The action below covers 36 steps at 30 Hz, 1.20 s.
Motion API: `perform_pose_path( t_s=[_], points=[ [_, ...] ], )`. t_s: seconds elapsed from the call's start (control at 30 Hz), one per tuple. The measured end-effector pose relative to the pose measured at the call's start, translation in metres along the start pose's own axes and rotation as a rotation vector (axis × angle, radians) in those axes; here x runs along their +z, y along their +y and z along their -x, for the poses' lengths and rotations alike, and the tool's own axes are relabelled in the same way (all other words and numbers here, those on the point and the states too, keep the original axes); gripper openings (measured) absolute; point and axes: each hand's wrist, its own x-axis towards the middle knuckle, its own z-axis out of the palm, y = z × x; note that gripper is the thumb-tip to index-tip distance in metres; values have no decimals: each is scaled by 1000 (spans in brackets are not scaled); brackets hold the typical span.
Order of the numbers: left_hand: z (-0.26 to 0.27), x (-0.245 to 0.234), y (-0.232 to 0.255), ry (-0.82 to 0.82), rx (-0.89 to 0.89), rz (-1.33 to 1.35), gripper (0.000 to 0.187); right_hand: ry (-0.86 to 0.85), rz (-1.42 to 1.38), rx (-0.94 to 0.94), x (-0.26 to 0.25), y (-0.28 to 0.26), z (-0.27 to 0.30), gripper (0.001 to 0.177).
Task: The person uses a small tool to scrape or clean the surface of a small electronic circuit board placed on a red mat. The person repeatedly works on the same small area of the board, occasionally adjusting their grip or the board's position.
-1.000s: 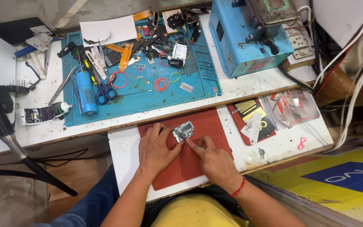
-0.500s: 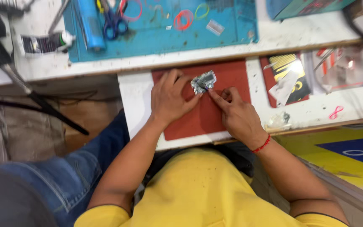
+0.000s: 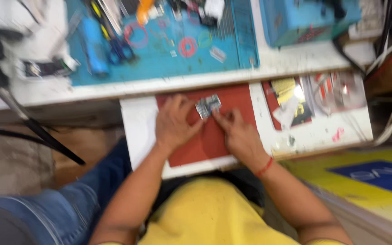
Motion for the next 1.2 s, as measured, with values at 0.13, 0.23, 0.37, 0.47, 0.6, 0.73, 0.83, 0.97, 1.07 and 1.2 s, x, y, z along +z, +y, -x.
perform_pose_path(
  t_s=[0.13, 0.23, 0.37, 0.47, 0.6, 0.73, 0.83, 0.97, 1.07, 1.2],
  points=[
    [-8, -3, 4, 2, 2, -24, 46, 40, 5, 0, 3, -10, -1, 53],
    [1, 3, 4, -20, -38, -12, 44, -88, 72, 50, 7, -11, 4, 67],
    [-5, 0, 4, -28, -43, -15, 44, -69, 47, 63, -5, -3, -6, 61],
    [-4, 0, 3, -26, -37, -25, 42, -37, 41, 75, -5, -1, -5, 57],
    [-6, -3, 7, 5, -9, -16, 43, -120, 3, 109, 6, -21, 3, 62],
    [-4, -3, 9, -18, -28, -14, 43, -32, -11, 120, 1, -12, -3, 59],
    [-10, -6, 8, -14, -23, -18, 42, 2, -23, 151, -8, -7, -14, 55],
    [-5, -3, 8, -11, -31, -21, 40, -141, -42, 143, -7, -20, -6, 59],
    [-6, -5, 9, -14, -38, -20, 40, -165, -49, 196, -11, -22, -5, 55],
    [-7, -5, 11, -43, -63, -15, 42, -25, -114, 179, -10, -12, -2, 47]
  ],
)
